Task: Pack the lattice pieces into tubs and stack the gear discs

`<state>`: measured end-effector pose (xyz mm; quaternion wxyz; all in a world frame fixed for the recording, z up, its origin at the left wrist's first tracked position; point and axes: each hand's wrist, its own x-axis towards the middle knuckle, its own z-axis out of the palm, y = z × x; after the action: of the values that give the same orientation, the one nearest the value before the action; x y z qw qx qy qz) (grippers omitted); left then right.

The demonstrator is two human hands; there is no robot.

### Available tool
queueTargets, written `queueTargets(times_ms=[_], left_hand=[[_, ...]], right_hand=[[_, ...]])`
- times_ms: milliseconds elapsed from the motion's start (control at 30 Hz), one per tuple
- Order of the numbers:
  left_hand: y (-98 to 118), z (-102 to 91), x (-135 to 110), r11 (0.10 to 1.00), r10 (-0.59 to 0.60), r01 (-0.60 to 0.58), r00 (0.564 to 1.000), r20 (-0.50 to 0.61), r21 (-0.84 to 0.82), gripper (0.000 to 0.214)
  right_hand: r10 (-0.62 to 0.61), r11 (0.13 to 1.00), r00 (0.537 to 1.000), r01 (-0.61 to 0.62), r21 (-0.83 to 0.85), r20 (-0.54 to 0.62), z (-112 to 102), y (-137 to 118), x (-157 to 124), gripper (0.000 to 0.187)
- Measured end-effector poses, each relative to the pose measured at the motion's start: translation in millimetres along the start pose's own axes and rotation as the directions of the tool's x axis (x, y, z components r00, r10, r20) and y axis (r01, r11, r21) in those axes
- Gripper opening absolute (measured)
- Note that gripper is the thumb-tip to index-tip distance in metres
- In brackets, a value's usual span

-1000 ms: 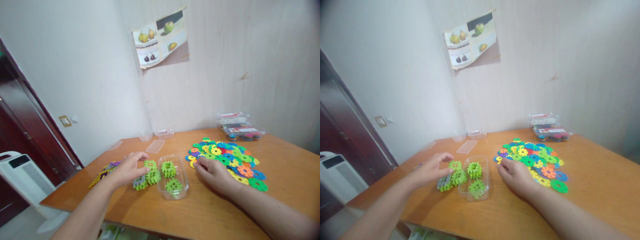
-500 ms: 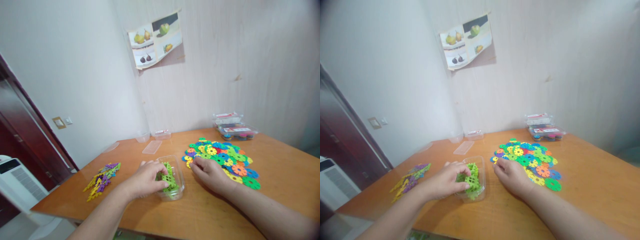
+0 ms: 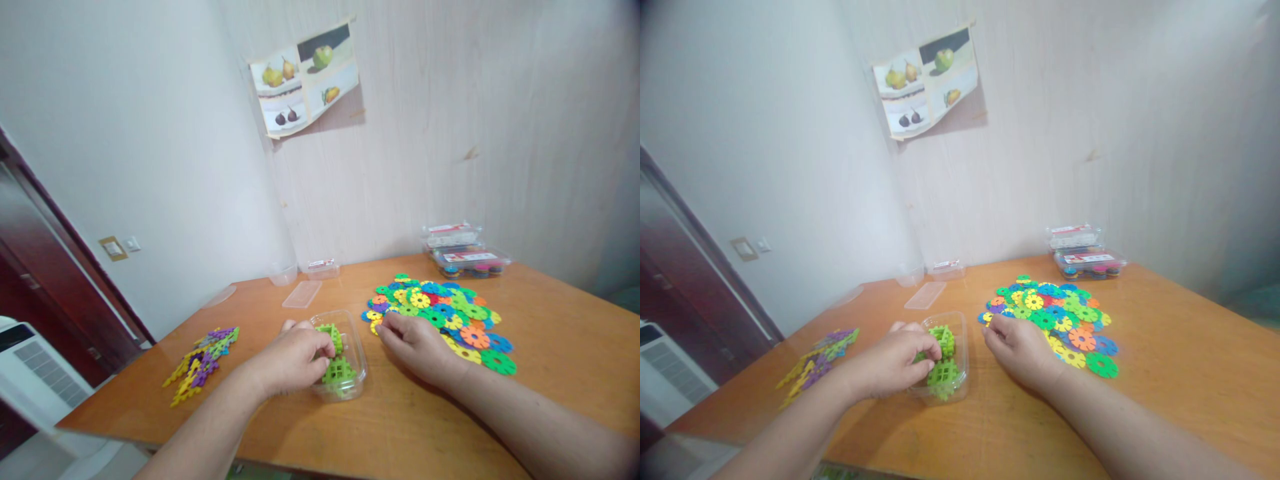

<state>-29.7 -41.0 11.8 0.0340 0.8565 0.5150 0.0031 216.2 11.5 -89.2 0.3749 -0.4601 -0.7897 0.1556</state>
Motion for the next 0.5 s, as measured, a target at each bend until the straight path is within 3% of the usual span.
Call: queueTargets(times_ms=[500], left_hand=[[6,4.2,12,0.987,0.057,-0.067,0.996,0.073,0.146,0.016]], right_hand=[[0.017,1.0,1.0,-0.017,-0.006,-0.005,-1,-2,1,0.037]])
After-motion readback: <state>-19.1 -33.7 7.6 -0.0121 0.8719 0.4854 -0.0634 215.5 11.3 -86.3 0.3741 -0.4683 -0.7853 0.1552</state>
